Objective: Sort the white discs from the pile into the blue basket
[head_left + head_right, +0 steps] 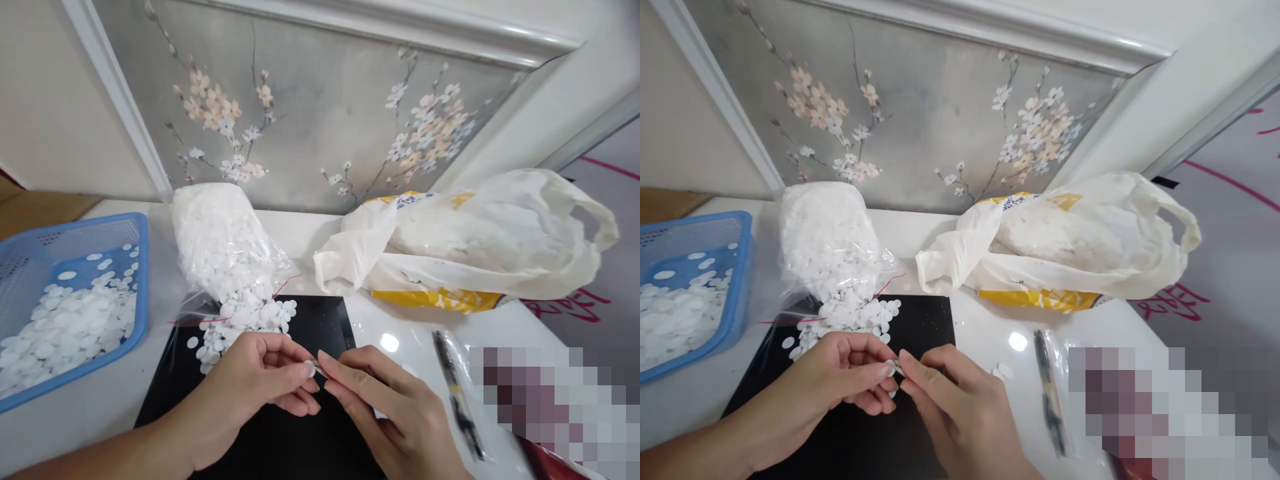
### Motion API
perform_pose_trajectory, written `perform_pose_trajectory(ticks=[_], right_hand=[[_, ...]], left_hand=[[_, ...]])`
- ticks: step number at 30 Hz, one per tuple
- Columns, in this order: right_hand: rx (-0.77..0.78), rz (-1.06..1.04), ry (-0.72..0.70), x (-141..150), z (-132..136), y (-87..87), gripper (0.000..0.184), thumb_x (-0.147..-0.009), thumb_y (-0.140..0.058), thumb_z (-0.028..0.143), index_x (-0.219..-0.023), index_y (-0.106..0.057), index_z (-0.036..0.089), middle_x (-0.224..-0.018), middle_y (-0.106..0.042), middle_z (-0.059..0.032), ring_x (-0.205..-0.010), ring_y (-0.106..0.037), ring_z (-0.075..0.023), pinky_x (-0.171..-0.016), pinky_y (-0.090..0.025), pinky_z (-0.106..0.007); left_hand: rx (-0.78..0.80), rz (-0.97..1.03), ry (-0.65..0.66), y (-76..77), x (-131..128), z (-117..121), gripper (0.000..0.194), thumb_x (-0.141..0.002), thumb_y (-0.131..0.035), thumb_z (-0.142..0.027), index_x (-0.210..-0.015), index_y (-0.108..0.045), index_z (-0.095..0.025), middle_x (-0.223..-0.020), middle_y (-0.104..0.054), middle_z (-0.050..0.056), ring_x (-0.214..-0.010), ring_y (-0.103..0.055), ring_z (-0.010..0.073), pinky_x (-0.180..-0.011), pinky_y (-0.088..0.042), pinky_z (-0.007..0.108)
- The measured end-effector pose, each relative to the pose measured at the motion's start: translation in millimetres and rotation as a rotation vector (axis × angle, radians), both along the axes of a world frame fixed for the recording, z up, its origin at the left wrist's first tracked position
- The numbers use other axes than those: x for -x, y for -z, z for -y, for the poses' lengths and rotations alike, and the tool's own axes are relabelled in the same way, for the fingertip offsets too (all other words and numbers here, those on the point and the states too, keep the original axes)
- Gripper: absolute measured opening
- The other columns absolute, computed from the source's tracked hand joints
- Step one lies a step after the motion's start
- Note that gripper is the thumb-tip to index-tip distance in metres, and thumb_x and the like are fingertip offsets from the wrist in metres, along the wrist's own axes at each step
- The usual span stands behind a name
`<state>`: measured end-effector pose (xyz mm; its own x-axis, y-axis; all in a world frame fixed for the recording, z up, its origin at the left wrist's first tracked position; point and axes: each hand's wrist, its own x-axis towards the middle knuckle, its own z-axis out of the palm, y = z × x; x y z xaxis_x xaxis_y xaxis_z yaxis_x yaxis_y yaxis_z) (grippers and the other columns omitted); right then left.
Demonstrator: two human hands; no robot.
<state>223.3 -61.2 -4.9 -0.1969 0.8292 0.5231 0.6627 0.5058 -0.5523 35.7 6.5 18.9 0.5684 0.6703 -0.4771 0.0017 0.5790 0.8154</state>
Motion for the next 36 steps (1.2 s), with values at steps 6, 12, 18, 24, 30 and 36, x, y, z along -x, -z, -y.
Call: perform_pose_trajectory(ticks=[6,12,18,24,30,36], right_hand=[[0.014,-0.002,0.01,0.0,-0.3,-0.8,0.035,-0.09,-0.056,0.007,-0.121,-0.065,0.02,-0.09,-0.063,-0.0063,-0.067,-0.06,-0.0119,-0.055,-0.051,-0.021],[0.019,-0.007,0.014,0.2,0.3,-0.8,0.034,-0.091,-0.056,0.008,-0.121,-0.065,0.021,-0.089,-0.063,-0.0058,-0.066,-0.059,-0.0114,-0.054,-0.051,-0.021],[0.021,-0.001,-0.014,-0.1,-0.2,-0.5,0.034,-0.091,-0.055,0.007,-0.121,-0.064,0.021,-0.09,-0.062,-0.006,-0.067,-0.059,-0.0107,-0.056,-0.05,-0.02],[0.023,-0.008,-0.009,-0.2,0.6,0.2,0.034,-0.092,-0.055,0.009,-0.121,-0.064,0.023,-0.088,-0.063,-0.0056,-0.065,-0.059,-0.0107,-0.054,-0.05,-0.02],[0.008,0.013,-0.01,-0.4,1.8,-0.6,0.035,-0.09,-0.057,0.008,-0.121,-0.065,0.022,-0.089,-0.064,-0.0065,-0.065,-0.06,-0.0118,-0.056,-0.051,-0.021],[-0.024,0.06,-0.005,-2.0,0.7,-1.7,0.033,-0.09,-0.056,0.008,-0.12,-0.066,0.02,-0.087,-0.065,-0.0071,-0.065,-0.061,-0.012,-0.055,-0.05,-0.021]], left_hand=[[0.005,-0.006,0.014,0.4,1.7,0.9,0.016,-0.078,-0.073,-0.025,-0.085,-0.07,-0.01,-0.076,-0.071,0.006,-0.068,-0.071,0.0156,-0.061,-0.056,0.017],[-0.016,-0.017,0.028,1.7,1.8,0.4,0.017,-0.078,-0.073,-0.025,-0.086,-0.071,-0.011,-0.076,-0.072,0.007,-0.07,-0.071,0.0165,-0.064,-0.057,0.018],[-0.026,-0.023,0.039,0.9,2.4,1.5,0.017,-0.078,-0.073,-0.025,-0.086,-0.072,-0.01,-0.077,-0.072,0.007,-0.07,-0.071,0.0163,-0.064,-0.056,0.019],[-0.028,-0.023,0.042,1.1,3.9,1.2,0.02,-0.078,-0.075,-0.028,-0.087,-0.071,-0.01,-0.079,-0.072,0.007,-0.07,-0.071,0.0167,-0.064,-0.056,0.019],[-0.031,-0.031,0.065,-0.7,3.9,0.4,0.02,-0.078,-0.075,-0.028,-0.088,-0.071,-0.011,-0.077,-0.072,0.006,-0.069,-0.071,0.0161,-0.064,-0.056,0.018],[-0.027,-0.044,0.078,-1.1,4.1,0.1,0.02,-0.079,-0.075,-0.029,-0.086,-0.071,-0.012,-0.076,-0.071,0.006,-0.068,-0.071,0.0161,-0.062,-0.056,0.018]])
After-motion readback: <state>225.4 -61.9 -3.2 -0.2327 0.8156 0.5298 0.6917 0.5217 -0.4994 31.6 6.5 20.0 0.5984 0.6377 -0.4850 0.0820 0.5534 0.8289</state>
